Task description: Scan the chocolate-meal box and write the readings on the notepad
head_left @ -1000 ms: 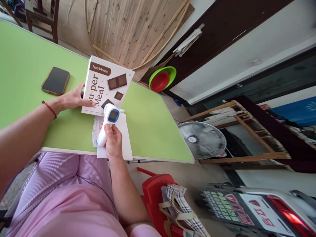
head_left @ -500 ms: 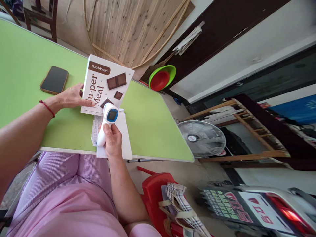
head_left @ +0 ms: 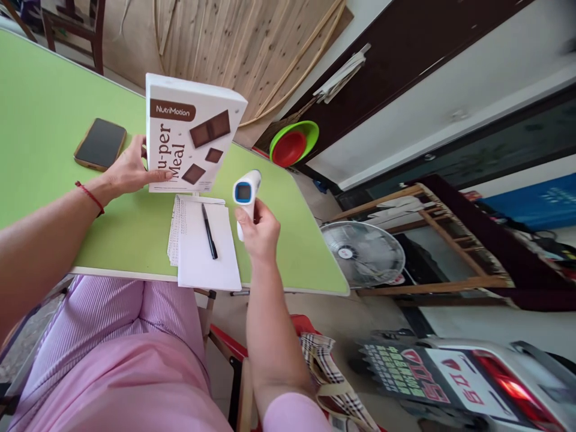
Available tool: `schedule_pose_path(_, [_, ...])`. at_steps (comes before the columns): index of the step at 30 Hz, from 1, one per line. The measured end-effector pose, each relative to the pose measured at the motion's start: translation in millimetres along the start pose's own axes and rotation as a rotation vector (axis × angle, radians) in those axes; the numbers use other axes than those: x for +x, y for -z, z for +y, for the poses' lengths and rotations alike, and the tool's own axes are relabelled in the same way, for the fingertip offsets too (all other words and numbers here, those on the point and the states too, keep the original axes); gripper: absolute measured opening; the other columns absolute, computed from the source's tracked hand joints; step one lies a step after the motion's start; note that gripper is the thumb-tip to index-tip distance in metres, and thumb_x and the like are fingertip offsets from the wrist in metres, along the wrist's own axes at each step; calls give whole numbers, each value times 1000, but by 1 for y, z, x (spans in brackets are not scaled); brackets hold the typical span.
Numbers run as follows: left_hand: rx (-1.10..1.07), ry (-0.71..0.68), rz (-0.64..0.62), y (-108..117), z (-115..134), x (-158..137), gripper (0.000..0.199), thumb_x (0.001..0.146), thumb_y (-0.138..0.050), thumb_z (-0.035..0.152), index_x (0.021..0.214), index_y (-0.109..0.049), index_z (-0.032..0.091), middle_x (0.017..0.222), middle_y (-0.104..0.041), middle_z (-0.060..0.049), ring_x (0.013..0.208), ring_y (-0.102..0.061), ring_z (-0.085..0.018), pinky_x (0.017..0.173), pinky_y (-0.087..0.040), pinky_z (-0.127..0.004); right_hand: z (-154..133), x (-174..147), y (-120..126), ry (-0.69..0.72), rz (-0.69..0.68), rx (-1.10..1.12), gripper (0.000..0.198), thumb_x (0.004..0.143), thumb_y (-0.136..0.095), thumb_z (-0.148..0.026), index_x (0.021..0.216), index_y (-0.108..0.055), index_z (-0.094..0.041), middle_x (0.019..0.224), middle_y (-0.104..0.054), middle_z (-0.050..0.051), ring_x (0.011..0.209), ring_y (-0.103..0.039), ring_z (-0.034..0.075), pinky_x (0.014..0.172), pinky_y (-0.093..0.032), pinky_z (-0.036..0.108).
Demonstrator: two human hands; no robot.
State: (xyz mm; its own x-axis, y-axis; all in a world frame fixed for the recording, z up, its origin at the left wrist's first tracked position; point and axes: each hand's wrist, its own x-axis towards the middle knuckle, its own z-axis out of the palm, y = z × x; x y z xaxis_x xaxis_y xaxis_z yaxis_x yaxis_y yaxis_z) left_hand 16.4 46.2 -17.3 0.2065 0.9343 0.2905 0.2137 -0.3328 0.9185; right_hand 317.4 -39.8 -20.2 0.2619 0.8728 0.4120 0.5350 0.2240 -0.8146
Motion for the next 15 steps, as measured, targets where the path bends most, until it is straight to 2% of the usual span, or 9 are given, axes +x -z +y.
schedule_pose_path(2, [110, 2, 72, 0, -6, 2, 98, 57, -93, 49, 135, -45, 14, 128, -59, -14, 126, -53, -39, 108, -43, -48, 25, 17, 1, -50, 32, -193, 63, 65, -75, -56, 111, -67, -13, 100, -72, 12, 89, -63, 24, 87, -49, 41])
schedule_pose_path(4, [164, 5, 86, -1, -11, 3, 99, 57, -93, 51, 135, -44, 14, 126, -58, -13, 126, -53, -39, 108, -43, -48, 43, 23, -1, -106, 21, -325, 62, 67, -74, -49, 117, -66, -13, 104, -73, 14, 92, -65, 26, 89, -49, 43])
schedule_pose_path(9, [279, 35, 41, -1, -13, 2, 98, 60, -89, 57, 136, -43, 15, 126, -58, -13, 120, -56, -39, 104, -44, -48, 58, 18, -7, -136, -48, -442, 39, 73, -73, -42, 104, -71, -18, 104, -75, 11, 98, -66, 26, 90, -50, 41])
schedule_pose_path(11, [316, 53, 20, 1, -12, 4, 98, 62, -86, 62, 137, -41, 15, 127, -58, -12, 119, -56, -38, 102, -44, -47, 57, 18, -6, -87, -54, -498, 35, 74, -74, -42, 101, -72, -19, 103, -74, 11, 99, -65, 27, 90, -50, 42])
schedule_pose_path(15, [357, -5, -27, 3, -14, 9, 92, 66, -81, 64, 137, -42, 20, 125, -58, -9, 114, -56, -32, 93, -47, -42, 52, 14, -8, 141, 55, -528, 30, 78, -71, -39, 97, -73, -16, 107, -70, 16, 103, -63, 27, 96, -50, 43])
